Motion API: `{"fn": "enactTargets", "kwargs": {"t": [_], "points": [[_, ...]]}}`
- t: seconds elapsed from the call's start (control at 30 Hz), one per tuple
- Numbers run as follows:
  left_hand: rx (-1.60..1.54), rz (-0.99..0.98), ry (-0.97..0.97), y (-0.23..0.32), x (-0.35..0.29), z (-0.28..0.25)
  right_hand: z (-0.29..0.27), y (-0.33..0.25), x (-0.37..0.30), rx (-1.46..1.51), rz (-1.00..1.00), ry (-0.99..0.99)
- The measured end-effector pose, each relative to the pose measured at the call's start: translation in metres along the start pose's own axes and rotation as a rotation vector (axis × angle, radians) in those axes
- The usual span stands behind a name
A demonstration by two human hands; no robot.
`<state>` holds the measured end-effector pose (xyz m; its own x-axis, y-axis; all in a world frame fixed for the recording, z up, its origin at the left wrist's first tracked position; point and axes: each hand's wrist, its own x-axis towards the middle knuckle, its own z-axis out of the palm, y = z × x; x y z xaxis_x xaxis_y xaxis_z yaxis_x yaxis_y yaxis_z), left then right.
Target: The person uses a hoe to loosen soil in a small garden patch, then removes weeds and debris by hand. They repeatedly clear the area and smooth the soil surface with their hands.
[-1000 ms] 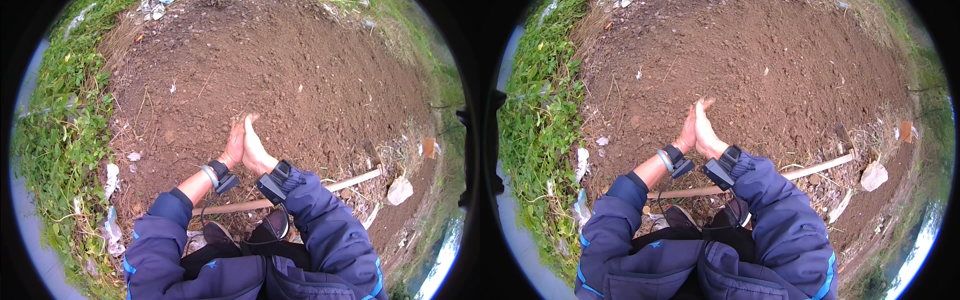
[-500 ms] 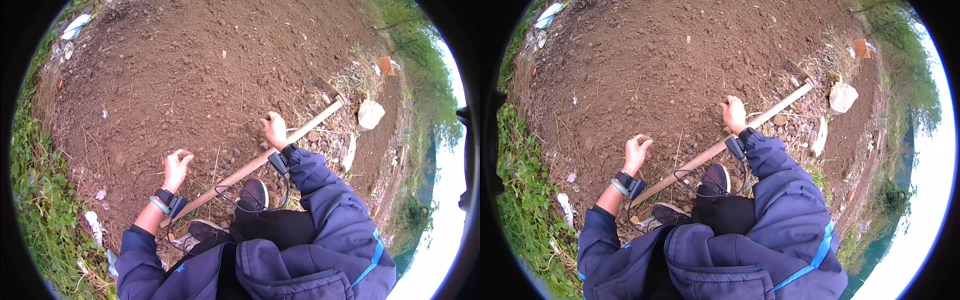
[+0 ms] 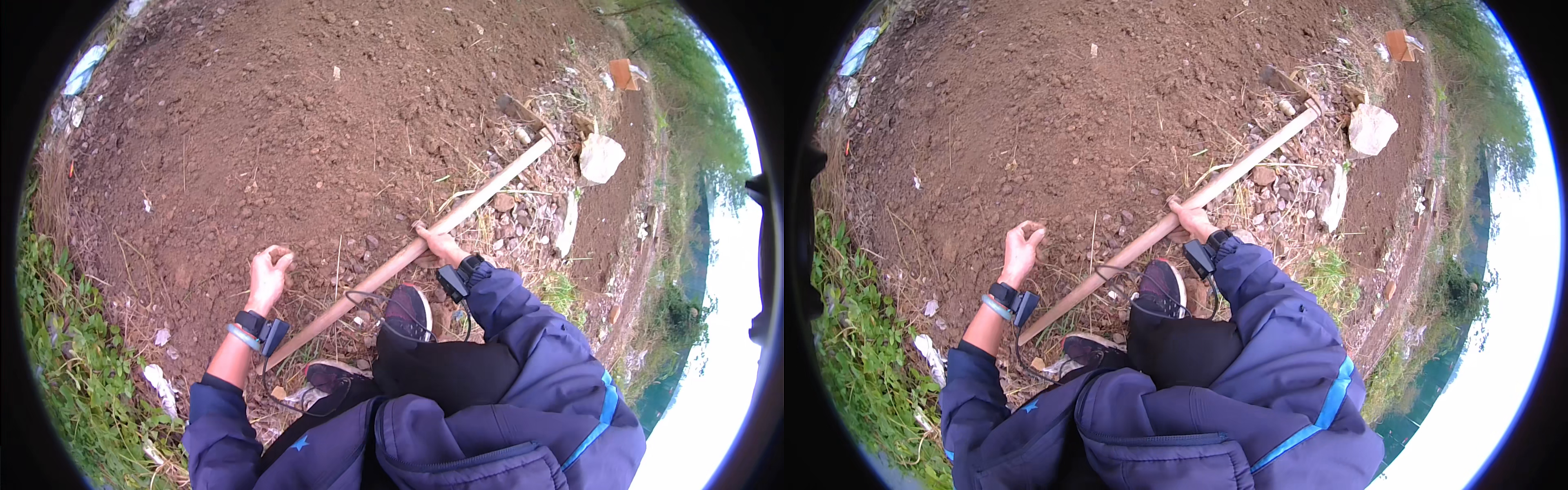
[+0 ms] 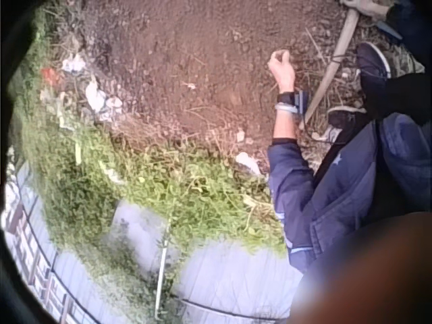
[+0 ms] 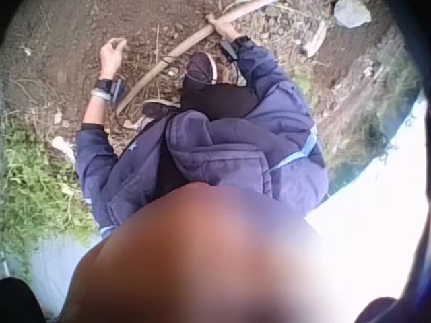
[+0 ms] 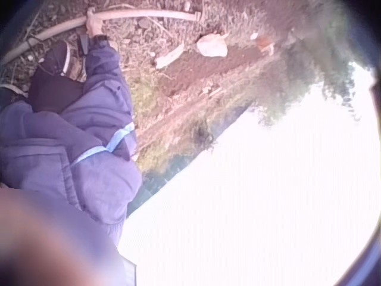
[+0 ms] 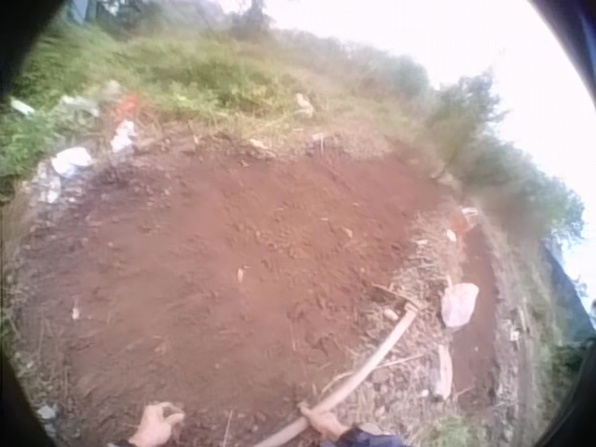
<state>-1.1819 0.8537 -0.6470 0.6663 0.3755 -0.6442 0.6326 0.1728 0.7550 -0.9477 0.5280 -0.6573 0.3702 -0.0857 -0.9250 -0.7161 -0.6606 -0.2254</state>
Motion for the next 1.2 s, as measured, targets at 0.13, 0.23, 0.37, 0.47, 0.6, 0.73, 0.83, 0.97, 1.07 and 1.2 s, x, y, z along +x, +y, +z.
{"fn": "enactTargets", "kwargs": {"t": [0.13, 0.23, 0.37, 0.47, 0.6, 0.73, 0.83, 0.97, 1.07, 1.2], "points": [[0.410, 0.001, 0.054, -0.007, 0.012, -0.018, 0.017, -0.017, 0.018, -0.093, -0.077, 0.018], [0.412, -0.146, -0.038, -0.024, -0.012, -0.026, 0.034, -0.028, 0.015, -0.309, -0.111, 0.232], [0.702, -0.044, -0.156, -0.020, -0.077, -0.029, 0.044, -0.029, -0.028, 0.060, -0.083, 0.340], [0.737, -0.181, -0.195, 0.026, -0.145, -0.040, 0.030, -0.039, -0.062, 0.138, -0.086, 0.341], [0.961, -0.186, -0.170, 0.112, -0.217, -0.061, 0.006, -0.065, -0.107, 0.245, -0.009, 0.308], [1.066, -0.093, -0.150, 0.206, -0.253, -0.073, -0.005, -0.095, -0.189, 0.502, 0.026, 0.046], [1.072, 0.000, -0.168, 0.288, -0.278, -0.076, 0.007, -0.120, -0.264, 0.531, -0.066, -0.089], [1.084, 0.093, -0.164, 0.390, -0.319, -0.065, 0.016, -0.153, -0.332, 0.571, 0.099, -0.143], [1.165, 0.115, -0.130, 0.452, -0.340, -0.047, -0.012, -0.176, -0.350, 0.352, 0.058, -0.112], [1.225, 0.094, -0.114, 0.511, -0.344, -0.032, -0.047, -0.214, -0.355, 0.256, -0.016, -0.201]]}}
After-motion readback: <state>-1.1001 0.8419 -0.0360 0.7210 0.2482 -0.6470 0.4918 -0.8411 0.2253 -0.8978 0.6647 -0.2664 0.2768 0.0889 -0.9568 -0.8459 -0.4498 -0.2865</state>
